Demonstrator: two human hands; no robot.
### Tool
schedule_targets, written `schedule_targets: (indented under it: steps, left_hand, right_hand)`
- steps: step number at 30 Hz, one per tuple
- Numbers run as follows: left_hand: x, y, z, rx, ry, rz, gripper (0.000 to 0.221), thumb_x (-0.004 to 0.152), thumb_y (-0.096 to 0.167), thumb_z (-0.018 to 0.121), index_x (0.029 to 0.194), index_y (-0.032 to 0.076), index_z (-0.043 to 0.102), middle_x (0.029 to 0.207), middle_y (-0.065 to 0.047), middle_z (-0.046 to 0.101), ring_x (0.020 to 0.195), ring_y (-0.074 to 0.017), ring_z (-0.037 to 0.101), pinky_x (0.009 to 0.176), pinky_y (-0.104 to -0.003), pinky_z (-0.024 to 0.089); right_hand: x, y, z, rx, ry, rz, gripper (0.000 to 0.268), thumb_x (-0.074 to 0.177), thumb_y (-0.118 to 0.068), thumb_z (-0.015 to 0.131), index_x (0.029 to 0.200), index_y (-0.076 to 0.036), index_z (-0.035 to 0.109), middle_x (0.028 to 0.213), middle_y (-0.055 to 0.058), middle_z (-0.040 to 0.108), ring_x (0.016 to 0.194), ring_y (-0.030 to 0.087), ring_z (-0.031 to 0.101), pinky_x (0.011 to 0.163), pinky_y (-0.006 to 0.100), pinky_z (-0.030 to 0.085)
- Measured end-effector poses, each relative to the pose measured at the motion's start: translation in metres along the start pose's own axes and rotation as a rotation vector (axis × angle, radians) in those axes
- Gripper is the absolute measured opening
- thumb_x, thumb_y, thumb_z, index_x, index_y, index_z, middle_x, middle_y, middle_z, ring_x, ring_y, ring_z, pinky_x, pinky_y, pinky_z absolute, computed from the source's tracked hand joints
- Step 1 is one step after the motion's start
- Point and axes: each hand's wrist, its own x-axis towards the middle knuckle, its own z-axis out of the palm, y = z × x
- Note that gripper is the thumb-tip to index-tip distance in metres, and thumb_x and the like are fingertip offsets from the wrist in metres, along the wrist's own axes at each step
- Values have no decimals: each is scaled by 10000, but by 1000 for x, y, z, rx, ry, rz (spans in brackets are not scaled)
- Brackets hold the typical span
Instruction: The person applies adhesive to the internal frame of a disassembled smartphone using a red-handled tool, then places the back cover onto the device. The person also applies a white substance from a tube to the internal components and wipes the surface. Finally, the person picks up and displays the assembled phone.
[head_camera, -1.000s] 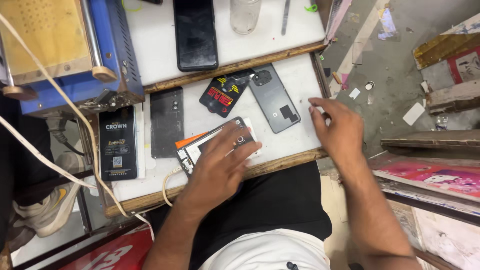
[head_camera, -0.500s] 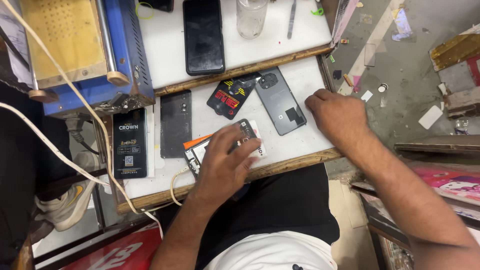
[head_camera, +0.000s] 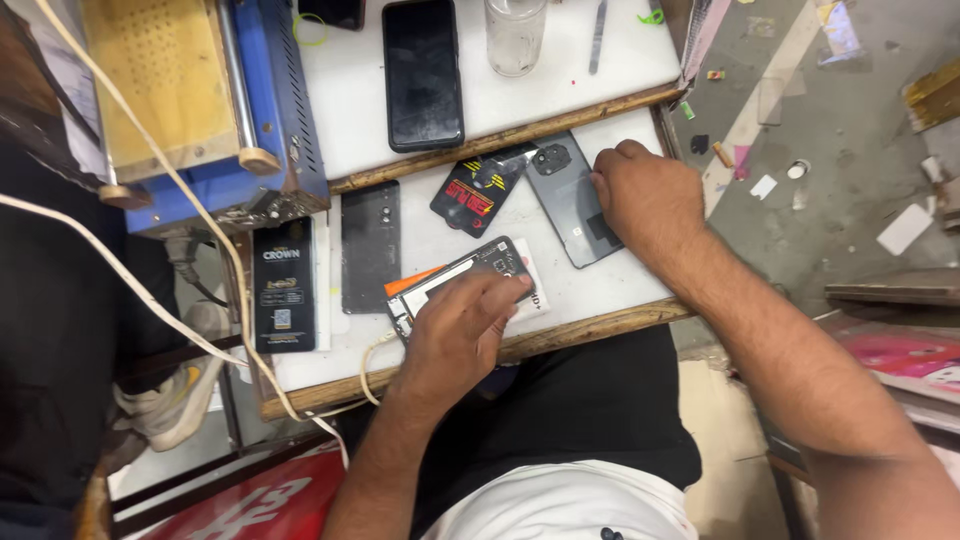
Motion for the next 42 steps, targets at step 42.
schedule_targets:
  steps: [42]
  left_hand:
    - [-30, -11, -5, -335, 380, -127, 592, 1062, -70, 632, 1529, 101, 311, 1150, -186, 704, 1080, -237, 742, 922, -342, 641]
  right_hand:
    - [-88, -48, 9, 790, 174, -3, 73, 996, -24, 648, 1052, -22, 695, 1017, 112, 731, 755, 183, 736, 642, 299, 588]
